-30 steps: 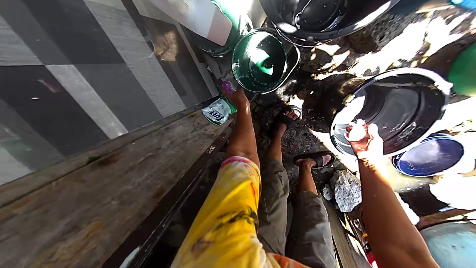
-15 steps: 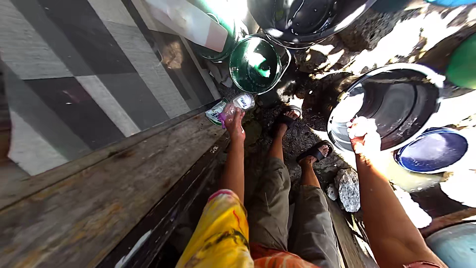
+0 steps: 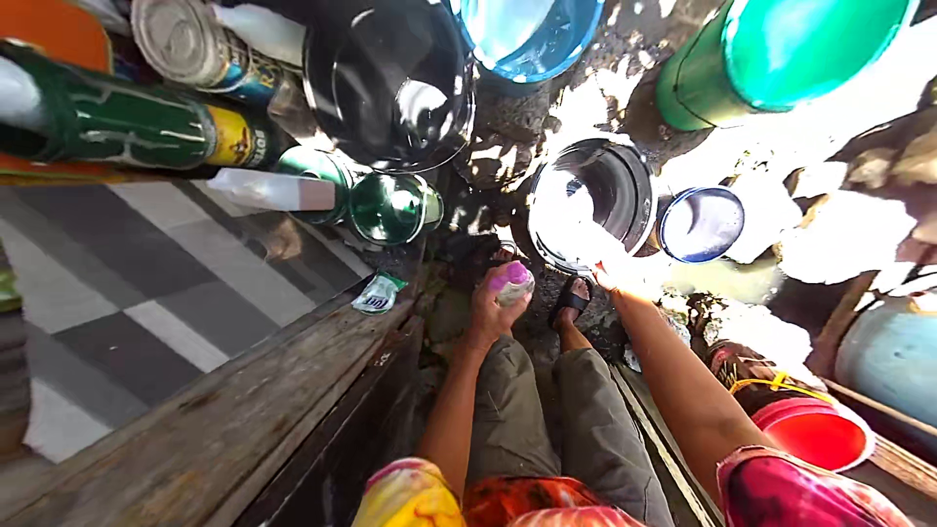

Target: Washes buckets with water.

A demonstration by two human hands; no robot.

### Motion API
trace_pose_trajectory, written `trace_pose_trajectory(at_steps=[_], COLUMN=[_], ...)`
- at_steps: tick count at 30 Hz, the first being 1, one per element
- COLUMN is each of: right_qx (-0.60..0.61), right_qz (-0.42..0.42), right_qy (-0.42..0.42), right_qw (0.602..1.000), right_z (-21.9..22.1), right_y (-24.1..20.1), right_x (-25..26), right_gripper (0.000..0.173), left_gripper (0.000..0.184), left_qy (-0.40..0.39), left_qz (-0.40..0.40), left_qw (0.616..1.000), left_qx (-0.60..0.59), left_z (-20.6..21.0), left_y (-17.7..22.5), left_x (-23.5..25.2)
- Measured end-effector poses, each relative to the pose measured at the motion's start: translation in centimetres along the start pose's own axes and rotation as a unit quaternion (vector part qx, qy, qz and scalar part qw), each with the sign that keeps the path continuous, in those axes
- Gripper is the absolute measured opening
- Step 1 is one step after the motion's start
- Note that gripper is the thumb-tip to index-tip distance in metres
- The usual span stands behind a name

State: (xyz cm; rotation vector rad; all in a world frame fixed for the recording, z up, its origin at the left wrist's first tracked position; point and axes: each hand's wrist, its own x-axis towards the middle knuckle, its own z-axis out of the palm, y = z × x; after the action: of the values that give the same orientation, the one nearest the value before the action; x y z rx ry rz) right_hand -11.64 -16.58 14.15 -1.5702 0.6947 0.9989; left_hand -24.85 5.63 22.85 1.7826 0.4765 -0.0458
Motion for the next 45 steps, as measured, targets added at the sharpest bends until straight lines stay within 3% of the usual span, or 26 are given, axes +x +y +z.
trace_pose_trajectory(at_steps=[2, 4, 6, 9, 11, 14, 16, 20, 23, 31, 36, 41, 45], right_qx=[-0.060, 0.062, 0.218, 0.302, 0.311, 0.332, 0.347, 0.410, 0.460, 0.445, 0.477, 0.394, 0.342], right_qz=[0.015, -0.056, -0.051, -0.038, -0.055, -0.054, -0.044, -0.021, 0.003, 0.048, 0.048, 0.054, -0.009], right_qy=[-0.028, -0.085, -0.108, -0.168, -0.208, -0.187, -0.170, -0.179, -0.210, -0.225, -0.224, -0.175, -0.161], right_qw=[0.998, 0.993, 0.969, 0.938, 0.926, 0.923, 0.921, 0.894, 0.863, 0.865, 0.848, 0.901, 0.926], right_z=[-1.3, -2.4, -2.0, -2.5, -3.2, -3.8, -3.9, -4.0, -4.0, -3.7, -2.8, -2.1, -1.7], right_y=[-0.5, 1.4, 0.9, 0.2, 1.1, 1.5, 1.1, 1.4, 1.6, 0.5, 0.0, -1.2, -0.4], right_x=[-1.6, -1.2, -2.0, -2.7, -2.3, -3.0, -3.6, -2.7, -2.3, -1.8, -1.3, -1.6, -1.0], right_gripper=[0.027, 0.029, 0.027, 0.035, 0.041, 0.056, 0.063, 0.044, 0.041, 0.035, 0.052, 0.041, 0.037], left_gripper=[0.050, 0.049, 0.059, 0.075, 0.071, 0.058, 0.055, 0.051, 0.050, 0.041, 0.040, 0.041, 0.040], left_qy=[-0.050, -0.114, -0.189, -0.239, -0.246, -0.267, -0.268, -0.241, -0.225, -0.193, -0.198, -0.205, -0.175], left_qz=[0.002, -0.042, -0.104, -0.188, -0.215, -0.258, -0.286, -0.329, -0.338, -0.354, -0.360, -0.367, -0.378], left_qw=[0.998, 0.991, 0.974, 0.950, 0.943, 0.929, 0.919, 0.909, 0.907, 0.901, 0.894, 0.886, 0.883], left_qx=[0.035, 0.063, 0.068, 0.076, 0.068, 0.008, -0.033, -0.092, -0.116, -0.163, -0.179, -0.195, -0.215], left_z=[3.0, 5.5, 7.5, 9.8, 10.9, 12.0, 12.6, 13.6, 14.0, 14.4, 14.2, 13.8, 13.0], left_y=[1.1, 1.9, 2.8, 3.5, 3.6, 4.0, 4.3, 4.8, 4.9, 4.9, 4.7, 4.7, 4.5], left_x=[-0.2, -0.4, -0.3, -0.5, -0.9, -1.4, -1.7, -2.4, -2.6, -2.2, -1.9, -1.7, -1.5])
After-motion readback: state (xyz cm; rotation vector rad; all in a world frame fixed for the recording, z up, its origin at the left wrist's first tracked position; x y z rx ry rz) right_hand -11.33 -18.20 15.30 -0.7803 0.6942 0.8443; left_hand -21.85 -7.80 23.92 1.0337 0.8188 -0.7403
